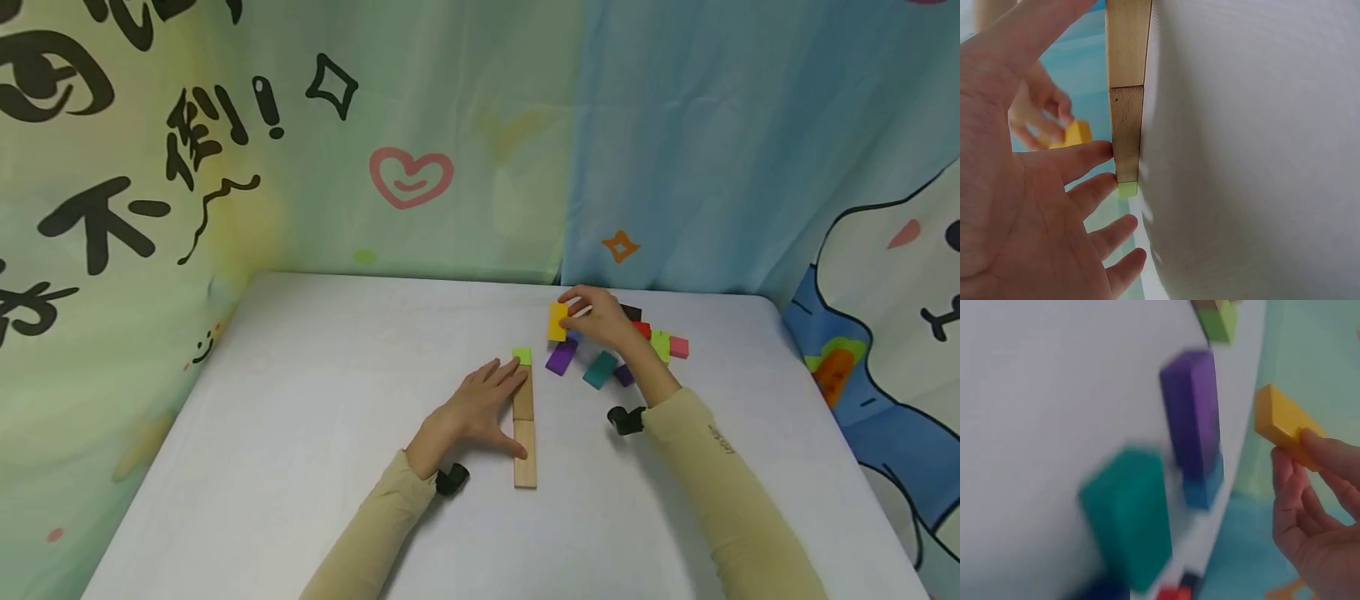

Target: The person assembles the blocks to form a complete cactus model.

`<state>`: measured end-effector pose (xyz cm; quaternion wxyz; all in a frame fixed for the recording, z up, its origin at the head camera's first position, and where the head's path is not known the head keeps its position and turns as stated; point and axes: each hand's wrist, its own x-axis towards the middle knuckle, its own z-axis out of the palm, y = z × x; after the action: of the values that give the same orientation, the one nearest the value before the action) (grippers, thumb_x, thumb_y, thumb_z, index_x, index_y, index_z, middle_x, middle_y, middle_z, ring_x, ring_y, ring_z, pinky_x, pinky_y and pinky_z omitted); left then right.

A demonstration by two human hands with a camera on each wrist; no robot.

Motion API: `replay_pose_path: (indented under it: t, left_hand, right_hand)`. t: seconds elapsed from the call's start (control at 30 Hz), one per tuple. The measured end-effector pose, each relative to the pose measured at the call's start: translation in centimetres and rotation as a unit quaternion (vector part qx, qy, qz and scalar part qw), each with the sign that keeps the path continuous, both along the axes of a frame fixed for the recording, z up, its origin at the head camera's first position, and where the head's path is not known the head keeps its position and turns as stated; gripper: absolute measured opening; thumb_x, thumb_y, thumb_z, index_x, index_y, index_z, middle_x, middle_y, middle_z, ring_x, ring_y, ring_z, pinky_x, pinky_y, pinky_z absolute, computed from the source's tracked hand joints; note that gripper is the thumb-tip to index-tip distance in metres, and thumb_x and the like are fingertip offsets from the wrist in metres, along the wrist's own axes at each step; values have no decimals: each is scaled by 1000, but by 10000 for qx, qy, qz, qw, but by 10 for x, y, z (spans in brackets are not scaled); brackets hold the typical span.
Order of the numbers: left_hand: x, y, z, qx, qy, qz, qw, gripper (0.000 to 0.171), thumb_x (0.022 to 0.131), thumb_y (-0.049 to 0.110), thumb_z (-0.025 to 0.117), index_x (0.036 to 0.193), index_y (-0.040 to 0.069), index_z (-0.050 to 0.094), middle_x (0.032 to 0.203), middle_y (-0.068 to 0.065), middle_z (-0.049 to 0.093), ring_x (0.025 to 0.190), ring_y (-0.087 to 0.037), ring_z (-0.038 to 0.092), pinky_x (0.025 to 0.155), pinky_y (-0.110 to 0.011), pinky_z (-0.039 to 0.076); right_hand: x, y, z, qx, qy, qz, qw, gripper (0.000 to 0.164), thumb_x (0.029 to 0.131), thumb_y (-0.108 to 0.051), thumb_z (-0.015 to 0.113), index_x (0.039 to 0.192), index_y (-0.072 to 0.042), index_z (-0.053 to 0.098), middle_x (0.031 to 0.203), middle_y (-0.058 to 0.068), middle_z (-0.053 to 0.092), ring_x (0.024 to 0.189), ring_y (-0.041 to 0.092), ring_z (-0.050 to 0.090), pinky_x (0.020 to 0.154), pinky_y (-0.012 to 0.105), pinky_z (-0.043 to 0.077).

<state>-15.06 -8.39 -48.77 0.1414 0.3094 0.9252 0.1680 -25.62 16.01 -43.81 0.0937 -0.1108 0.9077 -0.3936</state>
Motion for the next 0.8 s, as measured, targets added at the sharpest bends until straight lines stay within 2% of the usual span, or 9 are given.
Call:
replay_pose_path:
  t: [0.13,0.3,0.4,0.5,0.63,0.8]
  left_hand:
    - [0,-2,1,-27,-7,13,10000,122,65,66,82,158,16,22,165,-5,15,149,-34,13,117,-51,20]
    - [1,-2,2,-44,-1,18,10000,121,64,66,81,158,16,23,165,-5,15,149,-35,14,117,-51,21]
    - [0,-4,3,-11,31,-14,10000,121,65,65,82,158,15,24,164,-6,15,149,-36,15,116,-52,22]
    - [0,-4,2,7,65,-61,10000,121,65,65,82,158,15,23,164,-7,15,148,-36,16,116,-51,22]
    - [1,-2,0,-89,94,-57,9999,122,65,66,81,158,15,23,165,-6,14,149,-35,15,117,-49,21]
    - [2,-2,1,-261,113,-27,9996,122,65,68,80,158,16,22,165,-5,13,149,-34,14,119,-46,18]
  right_hand:
    - [-7,-28,-9,-216,-133,51,9997,34,90,-7,70,123,0,63,116,25,62,107,38,59,85,44,53]
    - [-11,-48,-22,-188,-333,37,9993,35,90,-5,69,124,1,63,115,25,62,102,36,61,79,38,54]
    - [-15,-54,-27,-94,-539,71,9985,36,90,-6,69,125,1,63,113,25,63,95,33,62,74,33,54]
    - [-16,-57,-30,133,-608,231,9978,36,91,-7,68,126,2,63,113,25,63,96,34,62,76,35,54]
    - [-14,-59,-33,381,-465,486,9970,35,91,-6,66,125,5,63,114,28,63,99,35,61,75,34,53]
    - [-16,-63,-33,470,-484,542,9962,34,91,-3,64,124,6,63,118,28,62,97,34,61,70,29,54]
